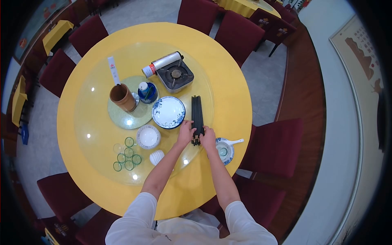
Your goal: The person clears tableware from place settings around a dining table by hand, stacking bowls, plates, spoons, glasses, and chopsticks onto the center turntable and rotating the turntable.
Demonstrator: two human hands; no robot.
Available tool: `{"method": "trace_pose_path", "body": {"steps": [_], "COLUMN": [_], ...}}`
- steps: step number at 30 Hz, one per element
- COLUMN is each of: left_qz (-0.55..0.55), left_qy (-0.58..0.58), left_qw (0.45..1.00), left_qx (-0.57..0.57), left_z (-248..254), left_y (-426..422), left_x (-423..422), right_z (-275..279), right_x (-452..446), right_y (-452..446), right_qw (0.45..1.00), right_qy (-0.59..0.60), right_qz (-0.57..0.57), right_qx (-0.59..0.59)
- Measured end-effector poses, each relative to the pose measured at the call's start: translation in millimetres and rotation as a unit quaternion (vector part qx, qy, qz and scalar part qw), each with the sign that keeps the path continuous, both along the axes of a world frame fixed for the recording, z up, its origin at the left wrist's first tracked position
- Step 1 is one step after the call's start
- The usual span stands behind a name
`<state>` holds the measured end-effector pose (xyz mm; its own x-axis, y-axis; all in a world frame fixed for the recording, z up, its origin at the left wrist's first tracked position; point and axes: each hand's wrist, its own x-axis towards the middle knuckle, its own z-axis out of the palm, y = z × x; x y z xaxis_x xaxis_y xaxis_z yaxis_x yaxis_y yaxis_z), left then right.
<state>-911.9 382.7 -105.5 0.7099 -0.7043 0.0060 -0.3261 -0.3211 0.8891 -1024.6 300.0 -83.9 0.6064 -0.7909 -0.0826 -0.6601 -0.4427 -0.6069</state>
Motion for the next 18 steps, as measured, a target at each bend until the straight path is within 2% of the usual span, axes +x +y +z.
{"method": "trace_pose_path", "body": {"steps": [5,8,15,18], "left_qz": [0.016,0.029,0.022,0.014], "left_qy": [0.042,-0.024,-0.105,-0.093], "left_qw": [0.998,0.999,0.994,0.996], "left_qx": [-0.033,-0.024,-0.026,-0.001], "left_z": [6.7,-7.2,1.3,-2.8], "left_y": [-1.5,-7.6,-6.0,-8.4], "left_x": [-2.4,-2.7,-7.1,-7.5], "right_z": [-5.3,-3.1,5.2,29.3], "right_x": [-1.6,-2.0,-3.8,-19.5], "right_y": [-2.2,-3.1,-0.2,7.7], "right_qw": [1.000,1.000,1.000,0.993], "right_qy": [-0.015,-0.020,-0.025,-0.112], "right_qz": [0.000,0.002,0.011,0.027], "right_qx": [0.007,0.010,0.016,-0.024]}}
